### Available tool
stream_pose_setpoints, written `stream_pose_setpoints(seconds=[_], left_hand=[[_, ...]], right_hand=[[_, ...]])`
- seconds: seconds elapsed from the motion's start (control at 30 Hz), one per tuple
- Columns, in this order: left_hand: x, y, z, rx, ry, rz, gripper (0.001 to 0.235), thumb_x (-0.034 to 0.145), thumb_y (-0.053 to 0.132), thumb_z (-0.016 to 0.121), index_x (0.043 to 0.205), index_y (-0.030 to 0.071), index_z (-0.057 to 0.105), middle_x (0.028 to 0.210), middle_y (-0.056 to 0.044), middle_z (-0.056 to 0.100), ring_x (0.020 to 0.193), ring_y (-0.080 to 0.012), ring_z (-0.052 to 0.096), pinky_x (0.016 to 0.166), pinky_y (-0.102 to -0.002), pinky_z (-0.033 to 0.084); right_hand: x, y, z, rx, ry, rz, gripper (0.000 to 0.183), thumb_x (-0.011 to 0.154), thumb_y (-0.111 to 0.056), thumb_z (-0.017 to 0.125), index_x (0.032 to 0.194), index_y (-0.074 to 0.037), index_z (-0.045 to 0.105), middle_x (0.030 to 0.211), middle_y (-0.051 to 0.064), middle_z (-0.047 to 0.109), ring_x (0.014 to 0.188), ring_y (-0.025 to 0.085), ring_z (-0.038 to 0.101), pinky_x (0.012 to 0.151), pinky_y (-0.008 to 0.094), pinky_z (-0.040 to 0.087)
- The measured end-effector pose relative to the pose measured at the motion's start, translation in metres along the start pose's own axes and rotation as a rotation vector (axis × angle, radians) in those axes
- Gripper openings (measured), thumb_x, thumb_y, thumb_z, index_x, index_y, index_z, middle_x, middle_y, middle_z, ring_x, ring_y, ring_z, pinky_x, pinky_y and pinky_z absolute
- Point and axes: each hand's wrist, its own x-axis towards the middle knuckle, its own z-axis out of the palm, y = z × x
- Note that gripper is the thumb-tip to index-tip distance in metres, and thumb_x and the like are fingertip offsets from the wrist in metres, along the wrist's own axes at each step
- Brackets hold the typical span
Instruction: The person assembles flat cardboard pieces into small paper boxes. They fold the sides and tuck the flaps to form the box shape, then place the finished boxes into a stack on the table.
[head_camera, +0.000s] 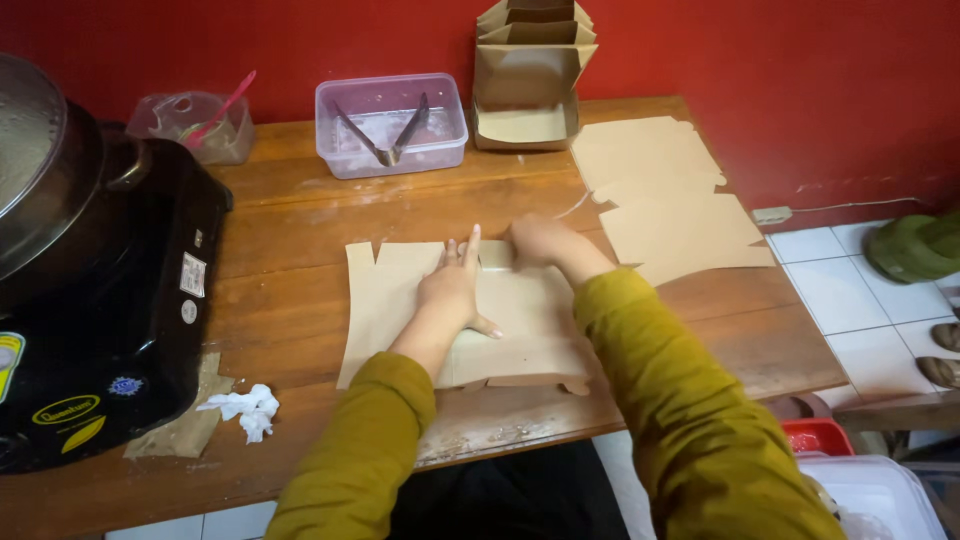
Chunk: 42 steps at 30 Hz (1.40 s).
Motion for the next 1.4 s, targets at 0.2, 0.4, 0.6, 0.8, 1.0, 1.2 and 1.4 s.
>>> stream_pose_setpoints(seconds=[0.2,0.4,0.6,0.8,1.0,1.2,1.4], left_hand=[[-0.002,-0.002,0.002,0.031,0.037,0.078,0.150,0.051,0.035,0.102,0.162,0.038,0.001,0.170,-0.018,0.000,0.150,-0.0488,0.024,0.107,-0.077,0.033],[0.056,-0.033,0.052,0.143,0.105,0.172,0.112,0.039,0.049,0.101,0.141,0.037,0.056,0.167,-0.007,0.023,0.140,-0.0634,0.029,0.094,-0.085,0.035],[0.026,-0.032,0.037,0.163,0.144,0.214,0.104,0.048,0.055,0.097,0.142,0.038,0.056,0.165,-0.005,0.030,0.141,-0.0566,0.035,0.106,-0.073,0.040],[0.009,-0.058,-0.009,-0.076,0.243,0.220,0.126,0.060,0.020,0.097,0.161,0.019,0.021,0.164,-0.029,0.016,0.144,-0.0589,0.026,0.114,-0.072,0.030],[0.032,-0.090,-0.024,-0.006,0.211,0.024,0.100,0.073,0.033,0.090,0.156,0.026,0.036,0.151,-0.017,0.050,0.144,-0.0438,0.040,0.117,-0.073,0.007],[0.038,-0.092,-0.011,-0.065,0.317,0.180,0.039,0.076,0.022,0.085,0.112,0.017,0.071,0.113,-0.013,0.069,0.113,-0.0369,0.066,0.095,-0.056,0.051],[0.043,-0.090,0.014,-0.052,0.289,0.153,0.032,0.081,0.034,0.080,0.109,0.026,0.068,0.112,-0.002,0.065,0.113,-0.0288,0.065,0.095,-0.054,0.049]], right_hand=[[-0.005,0.024,0.078,-0.069,0.326,0.014,0.018,0.086,-0.021,0.061,0.089,-0.016,0.077,0.085,0.009,0.074,0.085,0.031,0.075,0.072,0.045,0.062],[-0.039,0.007,0.094,-0.352,0.579,-0.099,0.011,0.089,-0.022,0.063,0.087,-0.020,0.074,0.089,-0.002,0.069,0.091,0.015,0.069,0.066,0.028,0.059],[-0.014,0.032,0.138,-0.271,0.614,-0.142,0.014,0.093,-0.019,0.060,0.090,-0.014,0.072,0.092,0.002,0.067,0.093,0.020,0.067,0.073,0.030,0.058],[-0.022,0.034,0.099,-0.104,0.637,-0.100,0.021,0.095,-0.017,0.056,0.101,-0.016,0.076,0.091,0.004,0.072,0.092,0.025,0.073,0.076,0.034,0.059],[-0.032,0.029,0.092,-0.016,0.597,-0.106,0.031,0.097,-0.017,0.055,0.123,-0.014,0.070,0.113,0.007,0.074,0.112,0.026,0.069,0.089,0.036,0.057],[-0.038,-0.008,0.018,0.161,0.202,-0.007,0.081,0.091,-0.057,0.055,0.156,-0.013,0.037,0.139,0.012,0.063,0.140,0.038,0.046,0.120,0.067,0.015],[0.026,-0.016,0.024,0.002,0.107,0.171,0.068,0.085,-0.048,0.064,0.146,-0.020,0.052,0.128,0.008,0.070,0.134,0.035,0.055,0.114,0.076,-0.007]])
